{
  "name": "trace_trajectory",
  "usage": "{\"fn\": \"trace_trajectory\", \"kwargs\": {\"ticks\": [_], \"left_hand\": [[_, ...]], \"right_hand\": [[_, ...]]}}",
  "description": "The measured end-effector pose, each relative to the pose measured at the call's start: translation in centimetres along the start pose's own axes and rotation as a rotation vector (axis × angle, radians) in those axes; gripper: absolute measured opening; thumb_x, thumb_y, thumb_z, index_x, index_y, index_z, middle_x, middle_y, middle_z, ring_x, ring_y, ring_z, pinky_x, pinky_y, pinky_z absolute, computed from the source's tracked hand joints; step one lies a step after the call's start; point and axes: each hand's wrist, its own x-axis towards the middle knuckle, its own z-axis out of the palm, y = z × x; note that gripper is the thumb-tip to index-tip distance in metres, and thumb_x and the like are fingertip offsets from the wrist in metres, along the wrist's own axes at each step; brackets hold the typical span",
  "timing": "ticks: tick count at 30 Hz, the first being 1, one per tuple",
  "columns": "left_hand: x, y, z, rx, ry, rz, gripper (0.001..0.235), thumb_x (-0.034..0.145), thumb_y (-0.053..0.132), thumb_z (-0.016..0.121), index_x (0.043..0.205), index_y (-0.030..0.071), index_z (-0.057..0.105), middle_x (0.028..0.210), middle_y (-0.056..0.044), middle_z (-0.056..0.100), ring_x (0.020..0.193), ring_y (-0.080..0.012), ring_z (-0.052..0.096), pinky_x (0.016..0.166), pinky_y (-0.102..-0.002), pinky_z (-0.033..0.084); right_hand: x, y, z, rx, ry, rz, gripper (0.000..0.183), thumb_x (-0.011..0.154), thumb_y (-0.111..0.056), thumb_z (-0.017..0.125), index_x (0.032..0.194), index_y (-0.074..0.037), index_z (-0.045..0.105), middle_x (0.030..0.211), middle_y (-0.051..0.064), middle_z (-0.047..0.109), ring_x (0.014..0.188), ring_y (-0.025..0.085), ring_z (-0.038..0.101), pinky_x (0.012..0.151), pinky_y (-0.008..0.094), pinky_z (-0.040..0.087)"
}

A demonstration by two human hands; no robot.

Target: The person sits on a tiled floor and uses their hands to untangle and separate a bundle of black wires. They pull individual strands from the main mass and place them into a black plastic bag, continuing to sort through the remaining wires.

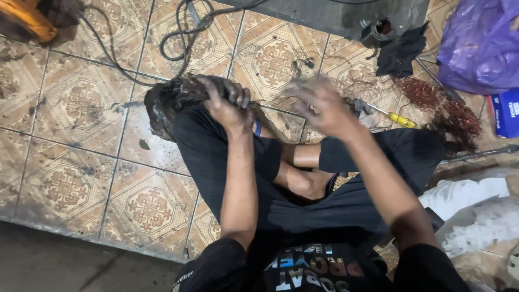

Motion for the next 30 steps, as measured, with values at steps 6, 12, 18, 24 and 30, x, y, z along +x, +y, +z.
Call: {"fn": "trace_trajectory", "kwargs": {"ticks": [6,12,18,24,30], "left_hand": [[0.5,0.0,-1.3,0.267,-0.073,-0.105,0.042,0.097,0.03,0.055,0.061,0.014,0.042,0.042,-0.002,0.028,0.026,-0.0136,0.03,0.024,-0.027,0.027],[1.9,-3.0,-4.7,1.185,-0.848,-0.339,0.033,0.09,0.033,0.077,0.091,0.001,0.076,0.069,-0.018,0.071,0.06,-0.0257,0.068,0.058,-0.035,0.052],[-2.2,-3.3,-2.6,1.308,-1.118,-0.566,0.046,0.083,0.036,0.082,0.094,-0.008,0.074,0.081,-0.023,0.07,0.075,-0.0348,0.066,0.073,-0.044,0.053],[-2.3,-5.7,-5.0,1.169,-1.16,-0.55,0.031,0.081,0.029,0.087,0.078,0.0,0.075,0.066,-0.013,0.067,0.064,-0.0205,0.062,0.058,-0.03,0.048],[-2.5,-2.9,-3.6,1.134,-0.97,-0.405,0.024,0.079,0.022,0.09,0.092,0.005,0.08,0.075,-0.012,0.074,0.069,-0.0156,0.068,0.06,-0.027,0.052]], "right_hand": [[-0.8,-0.3,2.5,0.174,-0.3,0.042,0.023,0.096,-0.005,0.064,0.112,-0.01,0.08,0.102,0.023,0.069,0.086,0.046,0.067,0.077,0.054,0.05],[-2.1,3.5,0.6,-0.006,-0.22,0.088,0.027,0.081,-0.005,0.08,0.108,-0.007,0.076,0.11,0.024,0.07,0.102,0.049,0.068,0.086,0.055,0.054],[-6.4,13.6,3.4,-0.116,0.183,-0.035,0.04,0.078,-0.03,0.098,0.094,-0.015,0.065,0.104,0.0,0.068,0.089,0.026,0.067,0.072,0.035,0.053],[-7.1,11.0,2.2,-0.053,0.404,-0.016,0.048,0.085,-0.039,0.094,0.101,-0.007,0.062,0.113,0.013,0.067,0.107,0.038,0.064,0.09,0.047,0.05],[-12.8,15.5,2.8,-0.091,0.656,0.342,0.042,0.096,-0.023,0.083,0.125,-0.007,0.057,0.122,0.02,0.055,0.118,0.045,0.055,0.1,0.056,0.044]]}}
